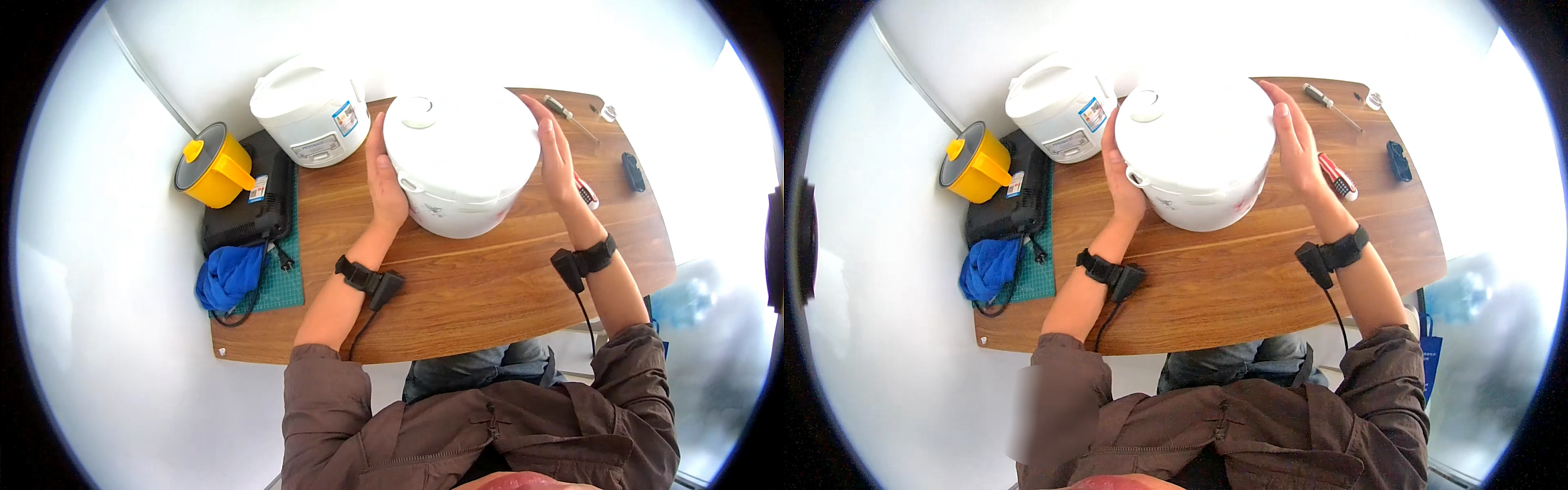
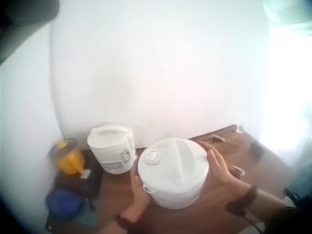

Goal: The person disassembles a white rice cooker using a screwdriver, removes the lid and inner pot, and inspects the interior components. They then reassemble the cooker by placing the inner pot and lid back in place.

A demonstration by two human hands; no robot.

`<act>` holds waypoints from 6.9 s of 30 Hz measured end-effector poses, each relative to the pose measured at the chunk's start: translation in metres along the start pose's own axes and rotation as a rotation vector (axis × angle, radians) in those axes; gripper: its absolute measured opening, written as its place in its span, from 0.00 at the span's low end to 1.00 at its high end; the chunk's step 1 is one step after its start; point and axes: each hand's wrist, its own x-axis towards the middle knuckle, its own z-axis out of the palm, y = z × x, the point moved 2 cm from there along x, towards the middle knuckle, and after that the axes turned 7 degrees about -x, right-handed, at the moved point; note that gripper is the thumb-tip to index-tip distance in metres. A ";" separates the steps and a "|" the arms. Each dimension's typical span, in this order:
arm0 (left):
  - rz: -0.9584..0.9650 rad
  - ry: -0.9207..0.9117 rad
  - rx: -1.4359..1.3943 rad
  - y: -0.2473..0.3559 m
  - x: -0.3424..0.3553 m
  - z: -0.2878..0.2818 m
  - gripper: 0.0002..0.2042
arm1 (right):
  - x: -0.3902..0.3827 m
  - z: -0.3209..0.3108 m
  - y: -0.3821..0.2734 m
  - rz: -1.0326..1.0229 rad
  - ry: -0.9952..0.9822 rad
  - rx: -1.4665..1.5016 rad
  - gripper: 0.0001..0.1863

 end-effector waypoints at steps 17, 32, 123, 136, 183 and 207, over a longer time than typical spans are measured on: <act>-0.246 -0.052 0.197 0.051 0.059 0.015 0.19 | -0.059 0.021 0.086 0.223 -0.033 0.306 0.35; -0.281 -0.008 0.232 0.045 0.054 0.017 0.29 | -0.057 0.018 0.078 0.237 -0.058 0.361 0.34; -0.387 -0.030 0.440 -0.066 -0.061 0.011 0.47 | -0.055 -0.038 0.094 0.543 0.227 0.043 0.20; -0.388 -0.060 0.568 -0.065 -0.060 0.015 0.50 | -0.059 -0.021 0.095 0.611 0.163 0.268 0.21; -0.232 0.128 0.938 0.013 0.093 0.114 0.21 | -0.060 -0.030 0.100 0.496 0.045 0.316 0.23; -0.402 -0.327 0.744 0.089 0.097 0.105 0.22 | -0.059 -0.031 0.100 0.494 0.090 0.383 0.21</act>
